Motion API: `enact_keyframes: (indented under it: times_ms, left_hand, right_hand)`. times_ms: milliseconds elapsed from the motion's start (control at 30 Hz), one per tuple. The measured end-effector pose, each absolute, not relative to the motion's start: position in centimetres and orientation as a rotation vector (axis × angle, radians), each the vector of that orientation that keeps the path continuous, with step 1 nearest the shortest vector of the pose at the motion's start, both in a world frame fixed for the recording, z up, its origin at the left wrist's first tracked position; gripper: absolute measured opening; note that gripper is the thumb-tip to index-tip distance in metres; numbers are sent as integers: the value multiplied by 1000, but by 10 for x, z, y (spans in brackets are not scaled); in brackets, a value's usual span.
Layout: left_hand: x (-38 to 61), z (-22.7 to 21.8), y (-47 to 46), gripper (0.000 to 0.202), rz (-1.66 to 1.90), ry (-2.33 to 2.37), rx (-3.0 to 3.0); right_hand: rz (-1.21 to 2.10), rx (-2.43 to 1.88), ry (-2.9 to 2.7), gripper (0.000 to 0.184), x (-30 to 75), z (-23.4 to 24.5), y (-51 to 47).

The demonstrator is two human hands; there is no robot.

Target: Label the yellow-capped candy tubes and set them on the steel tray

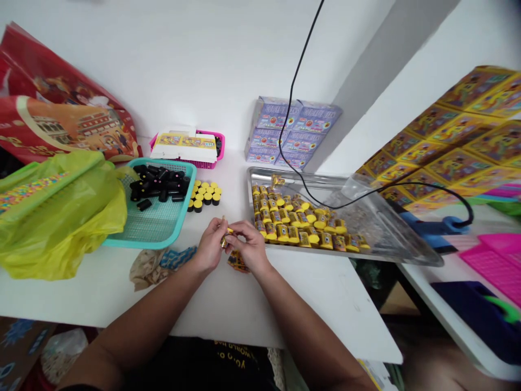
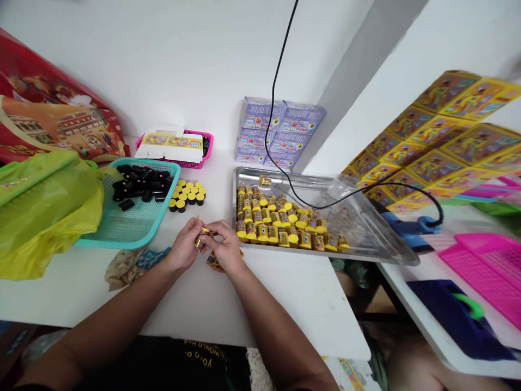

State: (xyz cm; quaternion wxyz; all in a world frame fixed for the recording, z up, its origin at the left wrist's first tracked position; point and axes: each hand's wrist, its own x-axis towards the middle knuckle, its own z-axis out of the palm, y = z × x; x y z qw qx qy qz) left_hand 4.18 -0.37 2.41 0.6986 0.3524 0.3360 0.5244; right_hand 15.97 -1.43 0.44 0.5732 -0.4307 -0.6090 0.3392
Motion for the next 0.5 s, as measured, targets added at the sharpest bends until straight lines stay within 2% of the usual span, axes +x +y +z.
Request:
enact_keyframes:
  times_ms: [200, 400, 500]
  left_hand:
    - [45, 19, -6, 44, 1093, 790, 818]
    - [49, 15, -9, 48, 1020, 831, 796]
    - [47, 17, -7, 47, 1008, 827, 760]
  right_hand:
    - [658, -1038, -1467, 11, 159, 10, -17]
    - [514, -1148, -1471, 25, 159, 12, -18]
    - [536, -1170, -1463, 25, 160, 11, -17]
